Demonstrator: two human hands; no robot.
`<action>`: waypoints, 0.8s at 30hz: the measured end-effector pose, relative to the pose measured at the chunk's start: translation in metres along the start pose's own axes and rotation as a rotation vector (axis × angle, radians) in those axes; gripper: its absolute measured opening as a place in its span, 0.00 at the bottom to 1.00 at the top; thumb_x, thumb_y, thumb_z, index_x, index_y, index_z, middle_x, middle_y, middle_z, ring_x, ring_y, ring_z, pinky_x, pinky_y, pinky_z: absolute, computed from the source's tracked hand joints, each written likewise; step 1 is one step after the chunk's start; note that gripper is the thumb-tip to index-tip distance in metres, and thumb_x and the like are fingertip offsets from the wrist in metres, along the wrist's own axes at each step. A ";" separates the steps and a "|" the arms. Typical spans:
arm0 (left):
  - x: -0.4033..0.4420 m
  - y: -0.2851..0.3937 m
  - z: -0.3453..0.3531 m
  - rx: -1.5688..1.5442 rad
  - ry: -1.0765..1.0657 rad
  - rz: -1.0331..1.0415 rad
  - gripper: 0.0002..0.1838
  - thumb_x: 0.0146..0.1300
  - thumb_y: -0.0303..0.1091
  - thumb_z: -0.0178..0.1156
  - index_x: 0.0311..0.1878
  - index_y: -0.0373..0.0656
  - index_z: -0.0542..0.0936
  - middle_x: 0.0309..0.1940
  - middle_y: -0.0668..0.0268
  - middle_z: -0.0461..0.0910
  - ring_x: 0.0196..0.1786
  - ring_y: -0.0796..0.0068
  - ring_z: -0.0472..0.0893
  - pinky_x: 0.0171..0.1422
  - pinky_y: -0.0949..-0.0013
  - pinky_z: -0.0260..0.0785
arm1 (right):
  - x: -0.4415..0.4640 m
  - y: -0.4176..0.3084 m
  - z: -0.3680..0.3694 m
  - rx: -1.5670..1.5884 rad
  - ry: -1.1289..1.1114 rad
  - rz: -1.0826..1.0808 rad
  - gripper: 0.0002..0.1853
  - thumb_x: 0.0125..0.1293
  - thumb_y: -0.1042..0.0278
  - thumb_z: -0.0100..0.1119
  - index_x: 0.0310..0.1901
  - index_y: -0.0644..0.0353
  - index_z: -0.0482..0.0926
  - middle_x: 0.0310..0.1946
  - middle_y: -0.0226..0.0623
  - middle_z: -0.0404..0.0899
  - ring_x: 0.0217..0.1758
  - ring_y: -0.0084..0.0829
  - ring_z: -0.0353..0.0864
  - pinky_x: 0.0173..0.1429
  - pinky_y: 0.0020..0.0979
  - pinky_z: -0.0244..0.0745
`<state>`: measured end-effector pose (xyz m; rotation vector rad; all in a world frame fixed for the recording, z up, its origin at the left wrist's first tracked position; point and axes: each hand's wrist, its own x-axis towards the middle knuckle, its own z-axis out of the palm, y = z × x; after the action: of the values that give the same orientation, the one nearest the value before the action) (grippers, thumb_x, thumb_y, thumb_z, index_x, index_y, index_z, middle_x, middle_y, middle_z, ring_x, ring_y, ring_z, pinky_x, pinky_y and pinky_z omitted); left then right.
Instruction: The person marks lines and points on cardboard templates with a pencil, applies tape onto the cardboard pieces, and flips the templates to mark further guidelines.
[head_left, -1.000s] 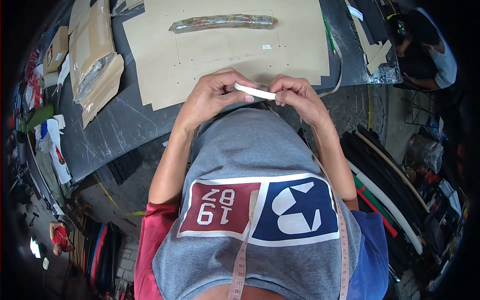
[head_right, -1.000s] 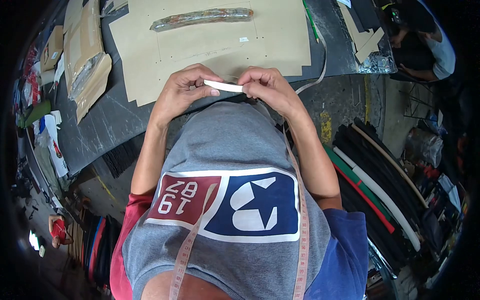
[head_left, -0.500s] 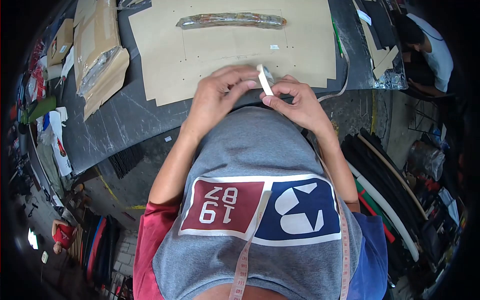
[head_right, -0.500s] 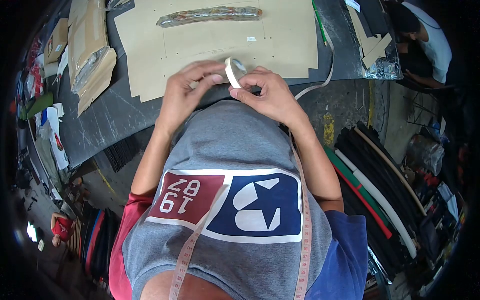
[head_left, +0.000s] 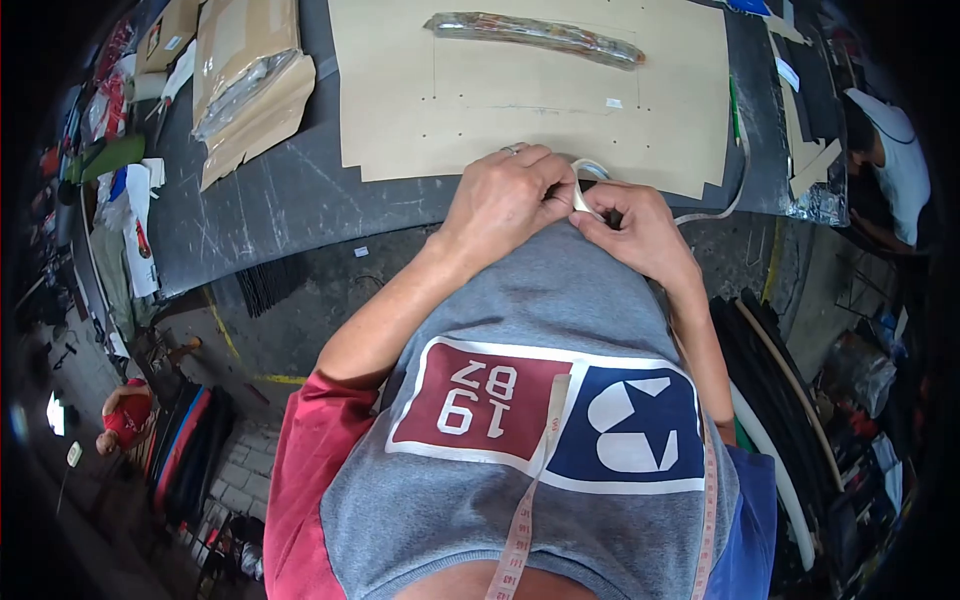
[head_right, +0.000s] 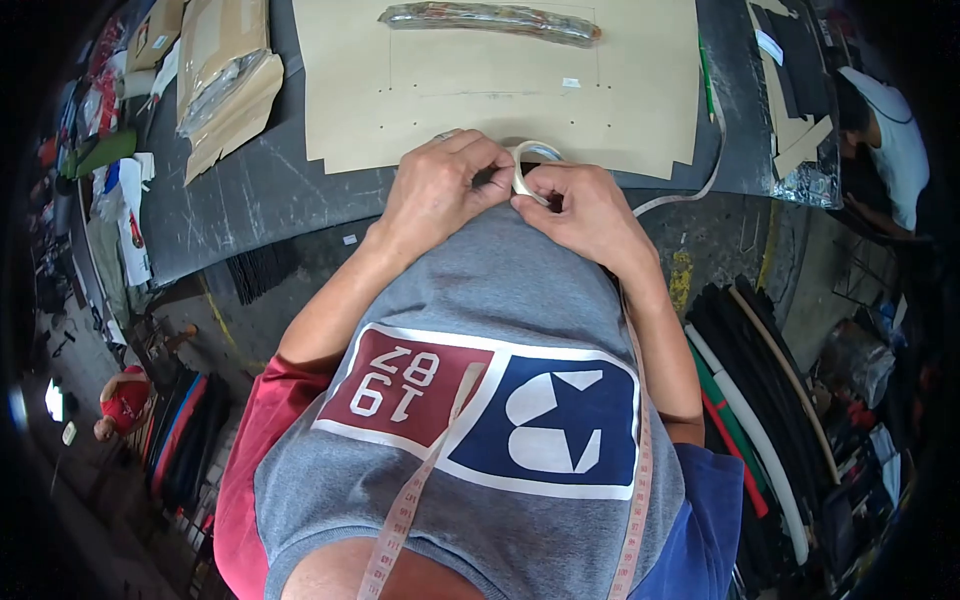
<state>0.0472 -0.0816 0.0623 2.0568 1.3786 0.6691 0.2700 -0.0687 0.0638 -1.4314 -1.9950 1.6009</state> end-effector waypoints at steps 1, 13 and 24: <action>0.000 -0.001 0.001 0.001 0.011 0.016 0.09 0.59 0.28 0.75 0.42 0.41 0.87 0.39 0.63 0.88 0.40 0.61 0.88 0.44 0.62 0.82 | 0.000 0.001 0.001 0.003 0.000 -0.005 0.10 0.70 0.69 0.72 0.38 0.68 0.84 0.26 0.28 0.77 0.30 0.16 0.68 0.33 0.28 0.66; -0.011 -0.006 0.011 -0.266 0.076 -0.180 0.12 0.68 0.30 0.73 0.52 0.41 0.88 0.42 0.62 0.89 0.42 0.66 0.90 0.47 0.64 0.83 | 0.005 0.000 0.005 0.031 0.021 0.050 0.11 0.75 0.64 0.68 0.43 0.65 0.83 0.27 0.30 0.77 0.31 0.19 0.69 0.36 0.29 0.67; -0.024 -0.014 0.007 -0.264 0.040 -0.132 0.09 0.70 0.31 0.69 0.50 0.39 0.89 0.47 0.59 0.89 0.44 0.56 0.90 0.47 0.60 0.83 | 0.003 -0.010 0.008 -0.035 -0.054 0.017 0.12 0.78 0.61 0.62 0.46 0.64 0.83 0.30 0.36 0.79 0.32 0.25 0.72 0.39 0.32 0.70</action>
<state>0.0349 -0.1011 0.0456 1.7403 1.3554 0.7925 0.2573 -0.0711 0.0679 -1.4355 -2.0559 1.6369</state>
